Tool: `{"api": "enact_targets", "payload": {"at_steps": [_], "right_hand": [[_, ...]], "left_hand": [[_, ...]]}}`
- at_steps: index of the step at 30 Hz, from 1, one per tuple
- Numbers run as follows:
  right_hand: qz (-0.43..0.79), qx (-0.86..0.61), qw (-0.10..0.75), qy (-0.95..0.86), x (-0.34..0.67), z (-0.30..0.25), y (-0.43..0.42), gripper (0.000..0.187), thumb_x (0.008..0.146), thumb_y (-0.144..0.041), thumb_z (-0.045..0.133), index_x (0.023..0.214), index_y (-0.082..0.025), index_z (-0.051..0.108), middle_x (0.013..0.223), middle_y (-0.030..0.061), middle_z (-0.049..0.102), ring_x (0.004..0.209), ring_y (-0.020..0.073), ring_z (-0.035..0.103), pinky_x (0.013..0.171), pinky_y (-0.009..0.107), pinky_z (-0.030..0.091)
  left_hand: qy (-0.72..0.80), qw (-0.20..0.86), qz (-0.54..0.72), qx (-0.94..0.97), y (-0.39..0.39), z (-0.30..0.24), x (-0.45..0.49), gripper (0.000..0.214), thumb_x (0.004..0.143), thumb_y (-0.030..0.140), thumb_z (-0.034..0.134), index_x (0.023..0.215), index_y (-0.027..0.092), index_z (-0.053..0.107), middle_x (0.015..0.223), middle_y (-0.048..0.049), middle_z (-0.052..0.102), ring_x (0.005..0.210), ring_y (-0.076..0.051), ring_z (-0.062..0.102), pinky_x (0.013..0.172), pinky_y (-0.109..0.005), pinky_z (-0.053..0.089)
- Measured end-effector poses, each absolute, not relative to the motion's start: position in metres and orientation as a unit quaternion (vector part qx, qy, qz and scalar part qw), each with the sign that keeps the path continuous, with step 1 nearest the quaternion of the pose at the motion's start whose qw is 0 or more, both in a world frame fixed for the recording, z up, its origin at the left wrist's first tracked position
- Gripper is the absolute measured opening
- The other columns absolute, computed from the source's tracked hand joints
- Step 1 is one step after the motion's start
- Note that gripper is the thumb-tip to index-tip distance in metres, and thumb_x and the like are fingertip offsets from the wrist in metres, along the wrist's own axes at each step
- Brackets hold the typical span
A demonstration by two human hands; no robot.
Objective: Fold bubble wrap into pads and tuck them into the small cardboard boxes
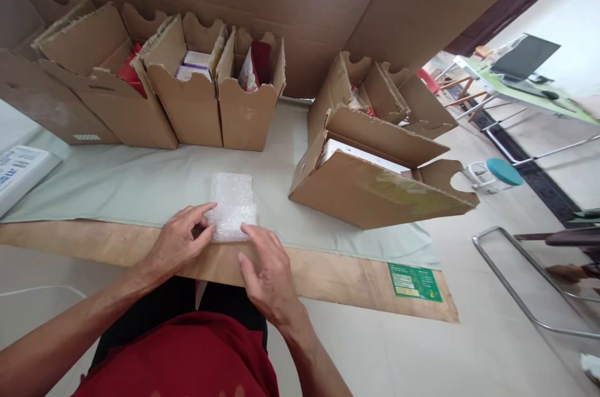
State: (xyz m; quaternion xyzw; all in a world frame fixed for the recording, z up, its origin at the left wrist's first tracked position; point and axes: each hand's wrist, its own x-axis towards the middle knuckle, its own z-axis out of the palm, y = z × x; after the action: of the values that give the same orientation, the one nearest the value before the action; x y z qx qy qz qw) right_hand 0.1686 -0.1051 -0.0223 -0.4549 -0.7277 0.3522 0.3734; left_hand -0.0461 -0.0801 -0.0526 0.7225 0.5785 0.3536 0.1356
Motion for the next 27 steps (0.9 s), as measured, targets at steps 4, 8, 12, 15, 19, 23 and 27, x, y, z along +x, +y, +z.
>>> {"api": "enact_targets", "payload": {"at_steps": [4, 8, 12, 15, 19, 23, 27], "right_hand": [[0.159, -0.406, 0.195, -0.878, 0.170, -0.029, -0.087, 0.043, 0.091, -0.007, 0.054, 0.131, -0.021, 0.064, 0.142, 0.0134, 0.061, 0.138, 0.0317, 0.049, 0.104, 0.053, 0.047], [0.099, -0.381, 0.188, -0.900, 0.169, -0.036, -0.072, 0.039, 0.093, -0.001, 0.048, 0.121, -0.019, 0.069, 0.130, 0.0134, 0.070, 0.128, 0.0299, 0.058, 0.098, 0.050, 0.047], [0.128, -0.354, 0.242, -0.894, 0.173, -0.026, -0.069, 0.033, 0.097, -0.003, 0.046, 0.114, -0.018, 0.069, 0.118, 0.0105, 0.074, 0.111, 0.0245, 0.066, 0.094, 0.043, 0.046], [0.197, -0.345, 0.238, -0.886, 0.174, -0.017, -0.067, 0.026, 0.102, -0.009, 0.045, 0.112, -0.018, 0.068, 0.108, 0.0075, 0.076, 0.098, 0.0208, 0.069, 0.090, 0.038, 0.048], [0.217, -0.397, 0.243, -0.858, 0.170, -0.014, -0.064, 0.025, 0.105, -0.021, 0.045, 0.119, -0.020, 0.066, 0.113, 0.0070, 0.075, 0.101, 0.0213, 0.068, 0.091, 0.037, 0.049], [0.073, -0.431, 0.305, -0.846, 0.163, -0.016, -0.070, 0.023, 0.103, -0.025, 0.049, 0.118, -0.020, 0.067, 0.113, 0.0115, 0.071, 0.103, 0.0259, 0.064, 0.089, 0.041, 0.046], [0.056, -0.365, 0.213, -0.905, 0.153, -0.023, -0.069, 0.026, 0.098, -0.017, 0.054, 0.121, -0.018, 0.066, 0.122, 0.0130, 0.069, 0.112, 0.0291, 0.060, 0.092, 0.044, 0.044]], "left_hand": [[0.586, 0.050, 0.306, 0.749, -0.082, -0.053, -0.044, 0.040, 0.091, 0.018, 0.054, 0.131, 0.014, 0.059, 0.081, -0.0046, 0.066, 0.080, -0.023, 0.062, 0.077, -0.038, 0.052], [0.536, 0.016, 0.331, 0.776, -0.091, -0.043, -0.050, 0.038, 0.091, 0.021, 0.060, 0.129, 0.013, 0.059, 0.116, -0.0170, 0.065, 0.106, -0.029, 0.061, 0.091, -0.045, 0.052], [0.443, 0.053, 0.330, 0.832, -0.100, -0.031, -0.057, 0.034, 0.084, 0.024, 0.070, 0.116, 0.015, 0.066, 0.129, -0.0181, 0.063, 0.123, -0.034, 0.055, 0.104, -0.051, 0.046], [0.435, 0.073, 0.348, 0.827, -0.102, -0.032, -0.057, 0.015, 0.085, 0.016, 0.065, 0.099, 0.017, 0.069, 0.106, -0.0114, 0.073, 0.108, -0.028, 0.063, 0.095, -0.046, 0.049], [0.520, 0.131, 0.384, 0.752, -0.098, -0.040, -0.055, 0.010, 0.089, 0.017, 0.057, 0.090, 0.018, 0.067, 0.081, -0.0043, 0.071, 0.078, -0.019, 0.064, 0.074, -0.034, 0.052], [0.616, 0.197, 0.338, 0.684, -0.087, -0.041, -0.054, 0.026, 0.089, 0.027, 0.059, 0.111, 0.018, 0.068, 0.075, -0.0001, 0.067, 0.060, -0.015, 0.059, 0.061, -0.028, 0.050], [0.622, 0.172, 0.341, 0.683, -0.079, -0.040, -0.051, 0.031, 0.088, 0.025, 0.058, 0.116, 0.018, 0.066, 0.084, -0.0017, 0.066, 0.062, -0.014, 0.058, 0.063, -0.028, 0.052]]}}
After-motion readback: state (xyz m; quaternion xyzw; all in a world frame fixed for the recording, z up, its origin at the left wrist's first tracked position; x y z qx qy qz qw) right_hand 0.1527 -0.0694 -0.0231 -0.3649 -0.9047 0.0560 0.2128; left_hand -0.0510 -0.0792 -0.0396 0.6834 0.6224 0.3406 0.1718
